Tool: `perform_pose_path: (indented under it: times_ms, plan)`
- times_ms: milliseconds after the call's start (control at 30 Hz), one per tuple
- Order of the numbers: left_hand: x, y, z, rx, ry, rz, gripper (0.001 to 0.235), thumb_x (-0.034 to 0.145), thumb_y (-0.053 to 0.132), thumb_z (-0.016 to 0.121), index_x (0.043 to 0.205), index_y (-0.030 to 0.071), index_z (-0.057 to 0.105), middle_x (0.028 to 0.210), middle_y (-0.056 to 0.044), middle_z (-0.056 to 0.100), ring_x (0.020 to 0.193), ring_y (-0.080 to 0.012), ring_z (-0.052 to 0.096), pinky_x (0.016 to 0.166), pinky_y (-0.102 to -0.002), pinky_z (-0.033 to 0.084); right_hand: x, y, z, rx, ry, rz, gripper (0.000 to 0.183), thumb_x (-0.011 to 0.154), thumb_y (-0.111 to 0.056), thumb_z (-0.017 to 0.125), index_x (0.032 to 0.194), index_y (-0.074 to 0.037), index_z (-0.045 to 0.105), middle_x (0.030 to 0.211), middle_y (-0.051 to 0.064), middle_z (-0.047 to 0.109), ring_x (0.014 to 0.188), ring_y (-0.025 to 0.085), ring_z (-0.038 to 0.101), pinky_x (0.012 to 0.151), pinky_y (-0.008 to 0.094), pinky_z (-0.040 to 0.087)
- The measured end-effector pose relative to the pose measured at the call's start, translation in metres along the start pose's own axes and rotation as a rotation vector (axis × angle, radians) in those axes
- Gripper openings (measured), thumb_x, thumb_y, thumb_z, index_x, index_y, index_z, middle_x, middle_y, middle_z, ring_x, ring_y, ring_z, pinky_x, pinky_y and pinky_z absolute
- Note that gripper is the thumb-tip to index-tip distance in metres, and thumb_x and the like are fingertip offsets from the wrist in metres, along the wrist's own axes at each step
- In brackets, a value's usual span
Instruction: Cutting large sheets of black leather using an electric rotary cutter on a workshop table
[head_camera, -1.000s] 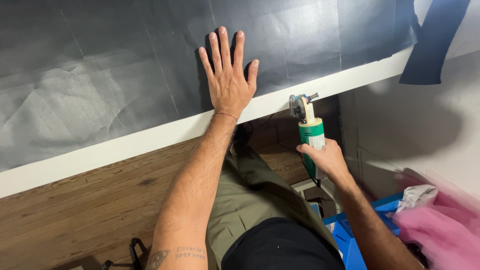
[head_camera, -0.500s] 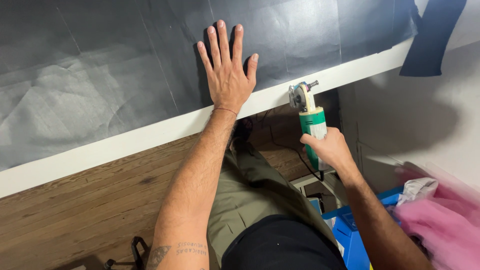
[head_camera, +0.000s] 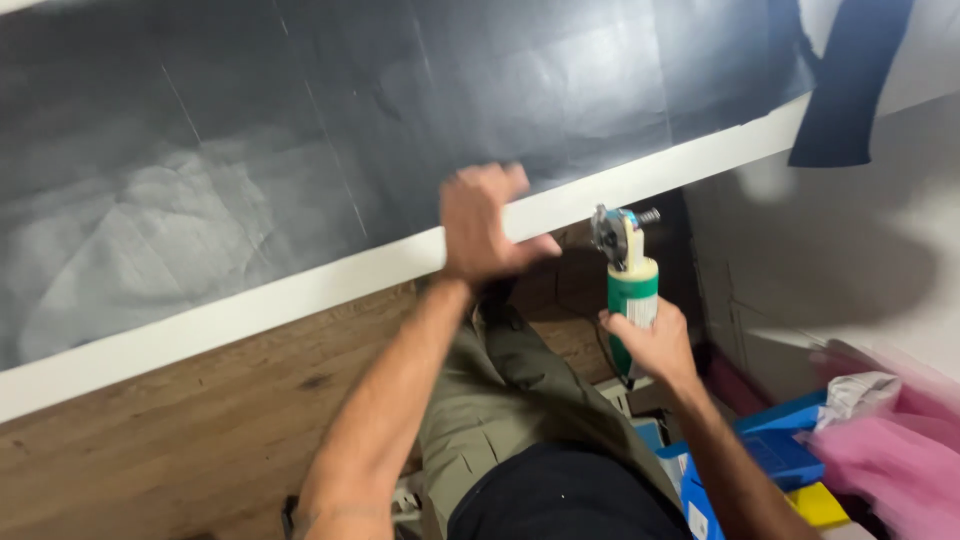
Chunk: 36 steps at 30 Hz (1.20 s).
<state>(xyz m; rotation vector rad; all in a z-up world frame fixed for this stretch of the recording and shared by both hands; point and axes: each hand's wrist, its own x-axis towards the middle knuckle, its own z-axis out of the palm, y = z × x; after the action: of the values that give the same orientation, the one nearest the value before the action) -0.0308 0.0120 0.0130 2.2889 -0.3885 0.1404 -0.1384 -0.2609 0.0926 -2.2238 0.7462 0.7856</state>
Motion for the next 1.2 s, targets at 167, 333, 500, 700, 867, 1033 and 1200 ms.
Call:
perform_pose_path:
  times_ms: [167, 333, 500, 700, 867, 1033, 1200]
  plan:
    - [-0.044, 0.154, 0.017, -0.201, 0.278, -0.199, 0.054, 0.076, 0.068, 0.08, 0.095, 0.021, 0.061, 0.087, 0.006, 0.058, 0.078, -0.0198, 0.063, 0.074, -0.036, 0.05, -0.033, 0.029, 0.004, 0.269, 0.129, -0.08, 0.046, 0.069, -0.026, 0.088, 0.106, -0.003, 0.073, 0.098, 0.022, 0.074, 0.104, 0.032, 0.07, 0.092, 0.048, 0.052]
    - [-0.037, 0.245, 0.001, -0.462, 0.059, -0.341, 0.061, 0.073, 0.062, 0.087, 0.102, 0.015, 0.062, 0.092, -0.005, 0.062, 0.085, -0.0282, 0.069, 0.075, -0.038, 0.055, -0.057, 0.043, 0.006, 0.51, 0.394, -0.276, 0.048, 0.069, -0.017, 0.08, 0.115, -0.015, 0.068, 0.101, 0.016, 0.074, 0.102, 0.028, 0.072, 0.086, 0.043, 0.056]
    - [-0.01, 0.298, -0.019, -0.678, -0.555, -0.473, 0.059, 0.075, 0.025, 0.081, 0.129, 0.013, 0.061, 0.119, -0.016, 0.071, 0.122, -0.0421, 0.066, 0.104, -0.056, 0.053, -0.09, 0.042, -0.023, 0.794, 0.291, -0.612, 0.085, 0.072, -0.016, 0.088, 0.141, -0.009, 0.039, 0.134, 0.023, 0.053, 0.129, 0.037, 0.048, 0.102, 0.059, 0.043]
    - [0.005, 0.297, 0.004, -0.588, -0.542, -0.248, 0.045, 0.07, 0.028, 0.087, 0.109, 0.013, 0.068, 0.093, -0.013, 0.073, 0.097, -0.0262, 0.072, 0.085, -0.049, 0.054, -0.143, 0.038, -0.11, 0.449, 0.362, -0.837, 0.108, 0.061, -0.031, 0.099, 0.143, 0.013, 0.044, 0.125, 0.039, 0.06, 0.113, 0.054, 0.064, 0.083, 0.06, 0.062]
    - [-0.006, 0.302, 0.025, -0.846, -0.659, -0.21, 0.028, 0.076, 0.015, 0.084, 0.098, 0.013, 0.068, 0.085, -0.004, 0.074, 0.089, -0.0144, 0.069, 0.083, -0.036, 0.055, -0.155, 0.044, -0.134, 0.656, 0.797, -0.809, 0.092, 0.077, -0.007, 0.082, 0.157, 0.003, 0.038, 0.124, 0.025, 0.066, 0.103, 0.037, 0.071, 0.085, 0.043, 0.062]
    - [0.006, 0.341, 0.015, -0.958, -0.714, -0.092, 0.019, 0.094, 0.025, 0.077, 0.102, 0.009, 0.07, 0.08, -0.007, 0.072, 0.079, -0.0129, 0.069, 0.075, -0.033, 0.055, -0.161, 0.025, -0.13, 0.635, 0.987, -0.723, 0.102, 0.077, -0.034, 0.09, 0.157, 0.003, 0.039, 0.124, 0.021, 0.066, 0.11, 0.037, 0.067, 0.099, 0.047, 0.054]
    - [0.007, 0.378, 0.005, -1.1, -0.699, 0.061, 0.056, 0.084, 0.01, 0.086, 0.131, -0.003, 0.06, 0.109, -0.02, 0.072, 0.107, -0.023, 0.065, 0.098, -0.043, 0.054, -0.168, 0.029, -0.132, 0.656, 1.144, -0.742, 0.094, 0.076, -0.021, 0.092, 0.153, 0.004, 0.045, 0.129, 0.023, 0.056, 0.116, 0.039, 0.061, 0.098, 0.044, 0.051]
